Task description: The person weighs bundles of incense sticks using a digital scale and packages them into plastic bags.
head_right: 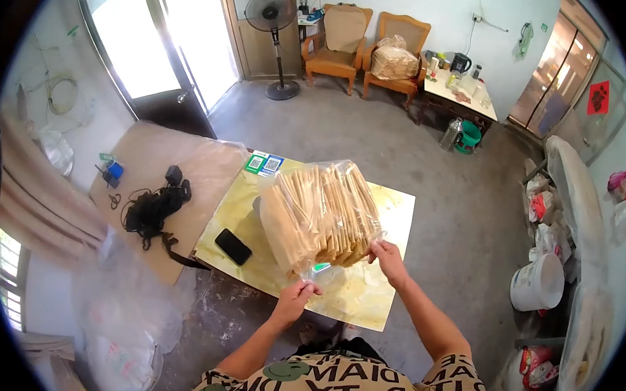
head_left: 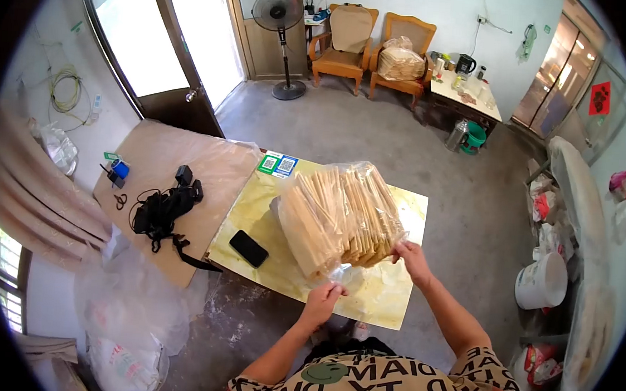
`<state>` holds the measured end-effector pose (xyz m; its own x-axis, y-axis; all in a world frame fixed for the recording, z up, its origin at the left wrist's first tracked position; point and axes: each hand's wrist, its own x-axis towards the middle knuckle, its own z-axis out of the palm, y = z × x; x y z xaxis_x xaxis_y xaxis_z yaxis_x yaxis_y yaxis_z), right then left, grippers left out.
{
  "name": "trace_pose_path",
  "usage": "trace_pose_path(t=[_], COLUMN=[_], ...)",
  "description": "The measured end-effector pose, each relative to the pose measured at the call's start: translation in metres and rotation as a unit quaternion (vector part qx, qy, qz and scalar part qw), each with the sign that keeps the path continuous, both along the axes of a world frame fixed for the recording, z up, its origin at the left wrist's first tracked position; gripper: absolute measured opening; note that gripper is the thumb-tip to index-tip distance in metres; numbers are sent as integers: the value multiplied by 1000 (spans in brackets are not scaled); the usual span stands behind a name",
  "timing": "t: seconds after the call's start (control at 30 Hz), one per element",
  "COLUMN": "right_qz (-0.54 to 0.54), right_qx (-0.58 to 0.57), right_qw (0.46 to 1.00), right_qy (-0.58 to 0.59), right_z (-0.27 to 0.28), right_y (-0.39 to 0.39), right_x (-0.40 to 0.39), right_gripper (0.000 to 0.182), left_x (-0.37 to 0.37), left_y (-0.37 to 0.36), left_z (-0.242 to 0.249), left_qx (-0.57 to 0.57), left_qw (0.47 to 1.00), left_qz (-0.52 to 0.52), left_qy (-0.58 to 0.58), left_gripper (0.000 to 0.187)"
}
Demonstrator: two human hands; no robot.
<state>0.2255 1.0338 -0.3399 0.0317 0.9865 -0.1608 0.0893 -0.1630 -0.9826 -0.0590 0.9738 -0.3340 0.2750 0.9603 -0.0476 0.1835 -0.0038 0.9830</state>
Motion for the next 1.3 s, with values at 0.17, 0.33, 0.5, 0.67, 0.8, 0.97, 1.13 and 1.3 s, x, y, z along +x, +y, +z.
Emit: trace_pose_path(t=[0.17,0.33,0.5,0.67,0.8,0.97,1.13,1.3], right_qz=[-1,64,262,493,563,514,511,559], right_qx=[7,13,-50,-103,-128,-186,-152,-127], right_qw=[987,951,942,864,816,802,829,816], right_qy=[160,303,202,-6,28,241,169,73], right_z=[92,182,208,161,153,162,147,138], right_y=[-13,-18,-22,-43,-39,-32,-19,-34], right_x=[24,82,114,151,169,152,158,135], right_gripper=[31,22,27,34,33,39,46,39], left_x=[0,3,28,62,75,94,105,120], left_y=[-18,-58,-100,-142,-169,-154,-119,-100], left_z=[93,185,183,134,130,149,152,155], left_qx=[-28,-23,-61,-139,-105,-120,-126,-162], left_qw=[994,982,947,910,894,937,963,972], left_qz=[-93,-76,76,164,231,164,117,16], left_qy=[-53,-171,-307,-353,-370,-283,-209,-169], left_gripper=[24,21,20,23,22,22,21,38])
